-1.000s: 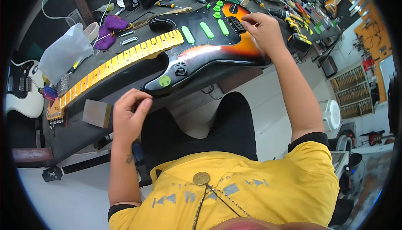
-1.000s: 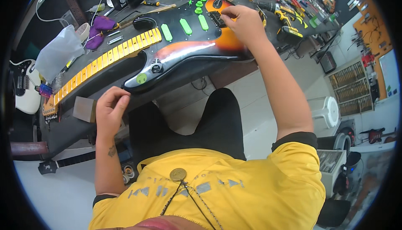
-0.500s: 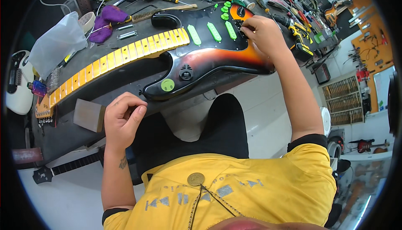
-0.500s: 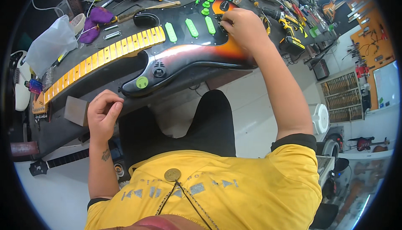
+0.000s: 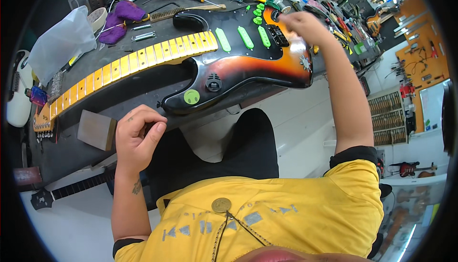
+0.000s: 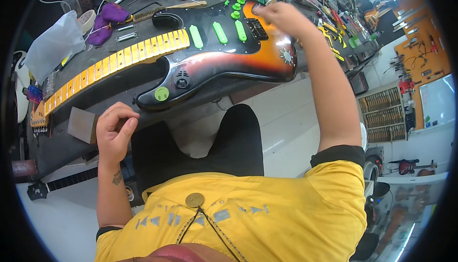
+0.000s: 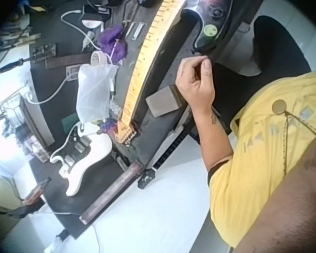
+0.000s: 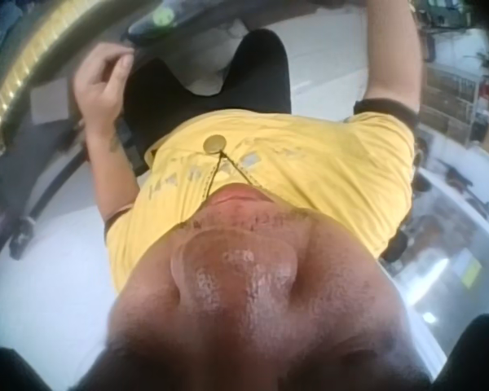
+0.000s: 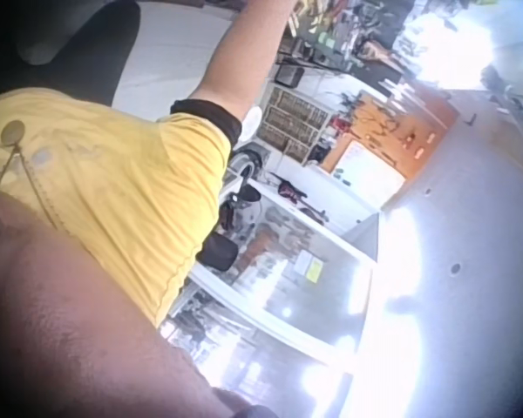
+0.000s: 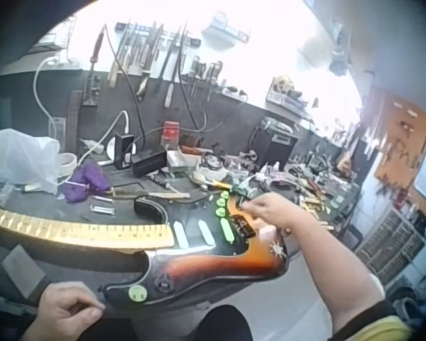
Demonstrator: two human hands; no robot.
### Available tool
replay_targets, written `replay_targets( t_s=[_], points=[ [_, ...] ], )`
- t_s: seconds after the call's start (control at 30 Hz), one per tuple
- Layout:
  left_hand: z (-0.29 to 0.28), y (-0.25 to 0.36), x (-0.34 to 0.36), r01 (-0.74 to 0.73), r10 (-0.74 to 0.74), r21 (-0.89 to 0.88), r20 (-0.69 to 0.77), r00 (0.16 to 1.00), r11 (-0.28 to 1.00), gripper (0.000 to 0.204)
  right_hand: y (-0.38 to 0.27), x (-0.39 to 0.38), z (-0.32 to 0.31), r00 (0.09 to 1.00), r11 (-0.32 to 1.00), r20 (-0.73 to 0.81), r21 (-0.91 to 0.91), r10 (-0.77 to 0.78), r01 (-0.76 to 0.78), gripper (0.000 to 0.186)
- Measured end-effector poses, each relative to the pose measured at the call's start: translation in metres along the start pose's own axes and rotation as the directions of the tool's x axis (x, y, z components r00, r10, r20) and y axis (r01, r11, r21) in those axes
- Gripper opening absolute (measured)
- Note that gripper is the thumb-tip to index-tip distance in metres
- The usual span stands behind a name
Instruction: The person holds a guitar bridge component, using a drill to screw a small screw into it. They then place the bridge onto an electric guitar body on a workbench, using a sanding block to file down a small metal part before using a drill to secure the bridge to the guitar body.
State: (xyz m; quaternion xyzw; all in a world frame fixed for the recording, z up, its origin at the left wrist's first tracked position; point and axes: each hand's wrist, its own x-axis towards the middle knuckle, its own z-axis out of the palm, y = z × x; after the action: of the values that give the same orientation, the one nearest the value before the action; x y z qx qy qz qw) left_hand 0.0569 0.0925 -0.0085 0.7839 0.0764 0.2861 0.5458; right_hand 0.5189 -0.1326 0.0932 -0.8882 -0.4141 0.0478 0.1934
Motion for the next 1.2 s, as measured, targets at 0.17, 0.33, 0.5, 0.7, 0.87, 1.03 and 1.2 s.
replay_targets(
  t_s=[0.17,0.33,0.5,0.7,0.87,1.03,1.2],
  points=[
    [0.002,0.003,0.001,0.016,-0.016,-0.003,0.015,1.000,1.000,0.005,0.138,0.038,-0.081,0.848,0.805,-0.300,-0.291,0.436,-0.517,0.069],
    [0.001,0.001,0.000,-0.029,0.029,0.009,0.006,1.000,1.000,0.006,0.225,0.026,-0.078,0.723,0.656,-0.089,-0.357,0.685,-0.665,0.074],
    [0.003,-0.003,0.002,0.004,-0.004,-0.010,0.011,1.000,1.000,0.004,0.287,0.030,-0.085,0.585,0.458,-0.213,-0.440,0.783,-0.773,0.077],
    [0.009,-0.003,0.006,0.054,-0.053,-0.066,0.017,0.998,0.996,0.005,0.363,0.010,-0.099,0.488,0.477,-0.056,-0.138,0.871,-0.868,0.081],
    [0.006,0.003,0.006,0.131,-0.135,-0.081,-0.034,0.990,0.988,0.007,0.338,-0.010,-0.085,0.613,0.511,-0.142,0.710,0.777,-0.483,0.073],
    [0.006,0.024,0.024,0.117,-0.115,0.013,-0.096,0.989,0.993,0.008,0.230,-0.064,-0.123,0.508,0.097,-0.295,0.920,0.809,0.381,0.036],
    [0.064,0.071,0.102,-0.359,0.342,0.404,0.117,0.932,0.841,0.006,0.190,-0.142,-0.176,0.425,0.203,-0.639,0.676,0.641,0.709,0.040]
  ],
)
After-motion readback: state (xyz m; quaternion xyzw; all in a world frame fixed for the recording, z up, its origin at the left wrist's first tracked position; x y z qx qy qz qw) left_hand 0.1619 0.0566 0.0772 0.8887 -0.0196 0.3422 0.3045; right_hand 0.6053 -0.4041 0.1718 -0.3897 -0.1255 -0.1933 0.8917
